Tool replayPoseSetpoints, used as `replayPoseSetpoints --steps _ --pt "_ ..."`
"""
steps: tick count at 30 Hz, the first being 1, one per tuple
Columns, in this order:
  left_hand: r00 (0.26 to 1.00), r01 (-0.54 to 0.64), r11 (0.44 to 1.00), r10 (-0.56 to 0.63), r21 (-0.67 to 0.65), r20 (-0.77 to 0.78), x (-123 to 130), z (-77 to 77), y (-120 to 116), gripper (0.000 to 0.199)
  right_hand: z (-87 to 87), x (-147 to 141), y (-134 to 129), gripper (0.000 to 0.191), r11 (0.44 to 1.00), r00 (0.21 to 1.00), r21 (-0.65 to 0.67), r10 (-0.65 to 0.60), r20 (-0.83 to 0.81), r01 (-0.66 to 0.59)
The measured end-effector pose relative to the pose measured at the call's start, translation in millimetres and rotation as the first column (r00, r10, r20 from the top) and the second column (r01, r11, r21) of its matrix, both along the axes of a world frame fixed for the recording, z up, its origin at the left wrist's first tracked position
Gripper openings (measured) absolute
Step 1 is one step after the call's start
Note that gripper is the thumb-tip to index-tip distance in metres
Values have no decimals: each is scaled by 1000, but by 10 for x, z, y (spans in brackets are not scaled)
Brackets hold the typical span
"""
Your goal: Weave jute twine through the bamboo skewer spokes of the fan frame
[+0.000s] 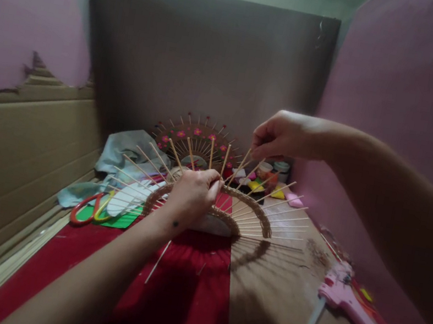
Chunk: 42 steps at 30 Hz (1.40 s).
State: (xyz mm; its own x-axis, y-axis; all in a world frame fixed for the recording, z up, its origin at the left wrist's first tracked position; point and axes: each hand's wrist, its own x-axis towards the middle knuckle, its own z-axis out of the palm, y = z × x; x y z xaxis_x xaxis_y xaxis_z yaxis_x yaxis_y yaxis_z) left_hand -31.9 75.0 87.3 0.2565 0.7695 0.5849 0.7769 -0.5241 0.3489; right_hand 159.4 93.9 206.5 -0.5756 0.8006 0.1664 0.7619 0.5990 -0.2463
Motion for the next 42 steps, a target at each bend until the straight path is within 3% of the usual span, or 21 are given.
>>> replayPoseSetpoints --steps 3,7,10,13,20,25,29,32,35,37,42 --pt "1000 4 1000 -4 9 4 -2 -10 11 22 -48 -66 -164 14 958 993 286 -58 99 27" --pt "1000 10 1000 -10 25 9 -9 -22 29 24 -216 -100 -349 17 802 978 594 -65 197 -66" --pt "1000 11 1000 -11 29 8 -14 -28 41 24 -408 -44 -442 20 668 983 740 -70 168 -79" --pt "1000 5 1000 -5 16 24 -17 -27 43 24 -608 31 -494 24 621 985 780 -72 158 -79" --pt "994 39 998 -33 -56 105 -11 -5 38 22 -1081 116 -441 21 649 943 751 -157 293 -125" --pt "992 72 996 -67 -47 106 -17 -26 56 22 -1314 53 -486 19 713 943 701 -236 234 4" --pt "991 47 997 -53 54 120 -10 -63 38 18 -1341 -30 -548 20 758 959 643 -251 132 110" --pt "990 -28 971 -5 238 138 23 -118 -12 19 -1369 -34 -538 20 771 970 620 -234 57 150" --pt "1000 -8 905 9 425 0 75 -204 -44 23 -1424 0 -495 18 761 981 629 -194 -19 162" --pt "986 41 878 42 477 -162 107 -261 -40 26 -1441 16 -486 19 760 982 626 -181 -52 173" --pt "892 16 917 167 399 -420 162 -277 -28 25 -1365 2 -568 19 770 973 608 -229 -19 193"
